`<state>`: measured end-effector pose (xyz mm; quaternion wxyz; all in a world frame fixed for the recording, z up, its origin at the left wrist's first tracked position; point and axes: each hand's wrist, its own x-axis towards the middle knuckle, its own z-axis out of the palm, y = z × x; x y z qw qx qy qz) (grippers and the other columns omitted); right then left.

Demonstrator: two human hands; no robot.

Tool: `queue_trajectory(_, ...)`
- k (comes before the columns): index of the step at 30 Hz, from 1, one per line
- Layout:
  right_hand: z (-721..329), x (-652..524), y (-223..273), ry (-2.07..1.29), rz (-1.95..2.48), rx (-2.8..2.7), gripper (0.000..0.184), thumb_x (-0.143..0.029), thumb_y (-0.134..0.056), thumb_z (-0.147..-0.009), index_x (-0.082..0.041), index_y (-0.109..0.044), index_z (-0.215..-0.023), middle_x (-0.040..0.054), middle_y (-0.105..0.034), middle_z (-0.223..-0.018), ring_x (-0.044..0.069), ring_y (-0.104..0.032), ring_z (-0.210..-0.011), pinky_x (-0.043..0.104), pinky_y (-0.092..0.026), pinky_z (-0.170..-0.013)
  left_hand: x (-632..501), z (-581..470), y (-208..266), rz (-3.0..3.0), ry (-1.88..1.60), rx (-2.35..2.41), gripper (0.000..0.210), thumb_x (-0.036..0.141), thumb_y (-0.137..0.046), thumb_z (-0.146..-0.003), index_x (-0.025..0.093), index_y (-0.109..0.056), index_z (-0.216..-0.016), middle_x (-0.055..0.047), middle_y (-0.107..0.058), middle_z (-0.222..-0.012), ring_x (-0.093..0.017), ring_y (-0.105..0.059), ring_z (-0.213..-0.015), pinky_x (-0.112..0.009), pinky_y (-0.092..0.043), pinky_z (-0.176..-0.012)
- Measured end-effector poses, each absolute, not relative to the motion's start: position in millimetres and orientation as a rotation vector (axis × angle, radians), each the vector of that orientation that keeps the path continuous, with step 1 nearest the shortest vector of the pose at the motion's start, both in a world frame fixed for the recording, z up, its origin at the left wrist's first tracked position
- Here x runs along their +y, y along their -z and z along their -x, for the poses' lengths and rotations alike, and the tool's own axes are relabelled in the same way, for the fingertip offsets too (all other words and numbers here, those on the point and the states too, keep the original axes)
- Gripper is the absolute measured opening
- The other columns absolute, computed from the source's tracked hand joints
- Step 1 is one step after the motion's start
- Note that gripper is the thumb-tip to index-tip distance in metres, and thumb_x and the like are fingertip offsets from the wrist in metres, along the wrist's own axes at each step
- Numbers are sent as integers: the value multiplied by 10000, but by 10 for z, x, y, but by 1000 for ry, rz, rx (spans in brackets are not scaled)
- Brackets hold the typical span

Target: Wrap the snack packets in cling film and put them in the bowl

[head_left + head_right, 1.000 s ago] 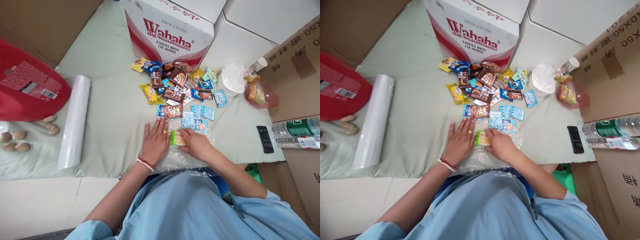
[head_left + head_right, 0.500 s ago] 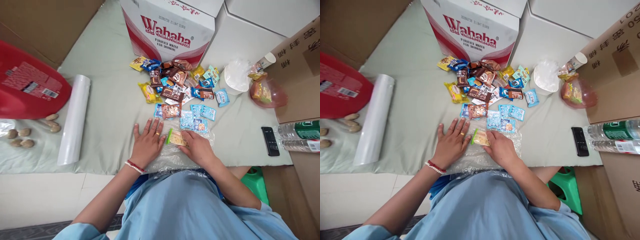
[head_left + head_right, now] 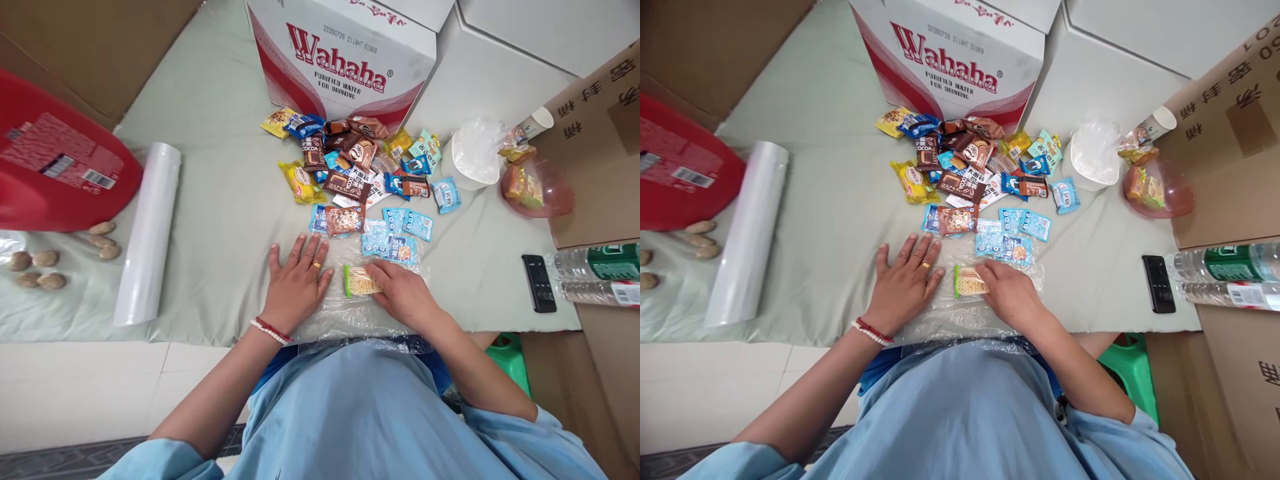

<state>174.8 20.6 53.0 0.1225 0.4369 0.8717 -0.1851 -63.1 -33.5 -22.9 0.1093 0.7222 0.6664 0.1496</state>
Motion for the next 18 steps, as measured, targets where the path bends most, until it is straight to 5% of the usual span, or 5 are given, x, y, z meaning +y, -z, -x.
queue_trajectory(4,-1971,207,-473,680,-1361,2665,665,-289,-685,-959,-278,-463,-1585,113,-462,-1641,313,-583,-1389,474,-601,-1007,-331,652,231,-2134,-444,1948,582,438,-362,-1094,263,-357,-1649,-114,-358,-1717,-335,-306,-1607,-710,-21,-1291)
queue_trajectory(8,-2416,101,-516,797,-1514,2980,482,-346,-629,-1027,-298,-536,-1497,120,-618,-1423,264,-615,-1322,437,-585,-1036,-375,695,261,-2123,-600,2020,577,406,-493,-1056,231,-443,-1604,-175,-329,-1723,-384,-277,-1613,-701,-146,-1286)
queue_trajectory(12,-2777,-164,-497,902,-1088,3038,707,-472,-761,-935,-257,-486,-1550,163,-578,-1482,320,-536,-1386,505,-537,-1104,-536,804,240,-2400,-973,1788,641,169,-630,-948,303,-478,-1556,-126,-498,-1638,-336,-244,-1632,-651,-154,-1319)
queue_trajectory(15,-2885,-371,-342,781,-1008,2979,596,-335,-707,-973,-215,-523,-1528,185,-493,-1589,357,-397,-1508,591,-453,-1186,-693,943,162,-2474,-889,1144,698,17,-522,-869,281,-481,-1514,-91,-635,-1510,-229,-458,-1530,-506,-342,-1301)
queue_trajectory(18,-2918,-449,-174,729,-1101,3009,345,-173,-607,-991,-224,-669,-1327,161,-582,-1507,333,-472,-1453,604,-450,-1179,-809,1078,89,-2352,-592,884,677,25,-511,-802,200,-505,-1456,-126,-615,-1521,-225,-502,-1493,-472,-412,-1273)
